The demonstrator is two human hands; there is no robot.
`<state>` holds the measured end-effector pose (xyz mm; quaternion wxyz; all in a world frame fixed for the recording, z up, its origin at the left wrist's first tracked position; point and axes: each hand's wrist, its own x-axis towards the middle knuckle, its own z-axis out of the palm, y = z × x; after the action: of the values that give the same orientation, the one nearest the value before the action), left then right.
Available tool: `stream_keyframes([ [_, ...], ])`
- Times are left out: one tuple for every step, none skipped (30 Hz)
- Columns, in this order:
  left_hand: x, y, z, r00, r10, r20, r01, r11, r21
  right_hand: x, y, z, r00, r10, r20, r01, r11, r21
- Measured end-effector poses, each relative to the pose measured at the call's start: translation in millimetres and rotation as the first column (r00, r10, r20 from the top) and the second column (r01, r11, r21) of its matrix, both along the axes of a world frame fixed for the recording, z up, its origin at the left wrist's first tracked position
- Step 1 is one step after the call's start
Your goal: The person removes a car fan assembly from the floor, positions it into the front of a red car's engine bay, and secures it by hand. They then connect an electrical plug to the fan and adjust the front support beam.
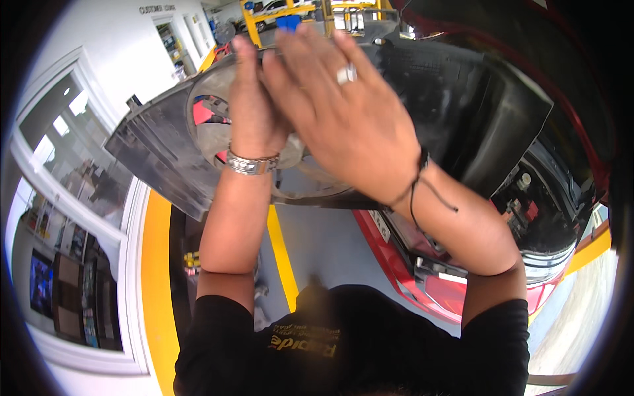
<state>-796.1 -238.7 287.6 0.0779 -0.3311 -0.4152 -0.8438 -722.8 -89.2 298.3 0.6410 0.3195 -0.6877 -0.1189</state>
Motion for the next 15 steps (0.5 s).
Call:
stream_keyframes([
  [-20.9, 4.8, 9.0, 1.000, 0.001, -0.012, -0.001, 1.000, 0.003, -26.1, -7.5, 20.0, 0.993, -0.106, -0.042, 0.105, 0.994, -0.019],
  [-40.3, 10.4, 16.9, 0.998, -0.025, -0.050, 0.025, 1.000, -0.002, -46.6, -10.8, 35.1, 0.974, -0.223, -0.031, 0.222, 0.975, -0.023],
  [-54.1, 8.6, 28.3, 0.994, -0.056, -0.091, 0.056, 0.998, -0.001, -60.6, -16.9, 52.0, 0.953, -0.301, -0.004, 0.301, 0.953, -0.011],
  [-73.7, 8.2, 44.1, 0.978, -0.198, -0.071, 0.198, 0.980, -0.015, -79.4, -19.2, 65.2, 0.925, -0.378, 0.020, 0.378, 0.926, 0.006],
  [-90.6, 17.8, 54.4, 0.949, -0.227, -0.218, 0.236, 0.972, 0.015, -96.0, -17.9, 80.6, 0.907, -0.418, 0.058, 0.417, 0.908, 0.030],
  [-106.4, 29.3, 62.8, 0.933, -0.229, -0.276, 0.256, 0.965, 0.062, -110.5, -14.9, 94.0, 0.884, -0.457, 0.103, 0.454, 0.890, 0.052],
  [-121.0, 42.1, 69.4, 0.917, -0.227, -0.328, 0.276, 0.955, 0.112, -122.3, -8.9, 106.5, 0.868, -0.488, 0.092, 0.479, 0.871, 0.110],
  [-132.8, 56.5, 73.2, 0.935, -0.149, -0.322, 0.203, 0.969, 0.141, -131.9, -1.0, 118.7, 0.850, -0.520, 0.082, 0.502, 0.848, 0.171],
  [-148.1, 58.2, 81.5, 0.845, -0.324, -0.426, 0.375, 0.926, 0.039, -147.0, 3.7, 134.6, 0.817, -0.560, 0.135, 0.526, 0.821, 0.222],
  [-164.3, 49.2, 92.2, 0.721, -0.468, -0.511, 0.510, 0.857, -0.065, -159.4, 5.8, 150.2, 0.779, -0.599, 0.186, 0.544, 0.793, 0.274],
  [-174.9, 55.7, 99.2, 0.696, -0.541, -0.472, 0.565, 0.818, -0.105, -174.0, 10.4, 168.8, 0.703, -0.649, 0.290, 0.572, 0.759, 0.311],
  [-185.9, 61.9, 105.6, 0.668, -0.609, -0.428, 0.616, 0.775, -0.141, -168.7, 26.0, 188.7, 0.569, -0.724, 0.391, 0.561, 0.689, 0.458],
  [-195.0, 67.8, 112.7, 0.638, -0.671, -0.378, 0.663, 0.728, -0.172, -183.3, 37.5, 196.5, 0.547, -0.765, 0.340, 0.611, 0.642, 0.462],
  [-203.6, 80.9, 120.4, 0.726, -0.632, -0.271, 0.610, 0.774, -0.170, -194.2, 43.8, 202.7, 0.519, -0.804, 0.290, 0.659, 0.592, 0.464],
  [-211.2, 94.9, 126.2, 0.800, -0.579, -0.158, 0.553, 0.814, -0.178, -200.6, 54.8, 211.2, 0.472, -0.824, 0.314, 0.676, 0.567, 0.471],
])
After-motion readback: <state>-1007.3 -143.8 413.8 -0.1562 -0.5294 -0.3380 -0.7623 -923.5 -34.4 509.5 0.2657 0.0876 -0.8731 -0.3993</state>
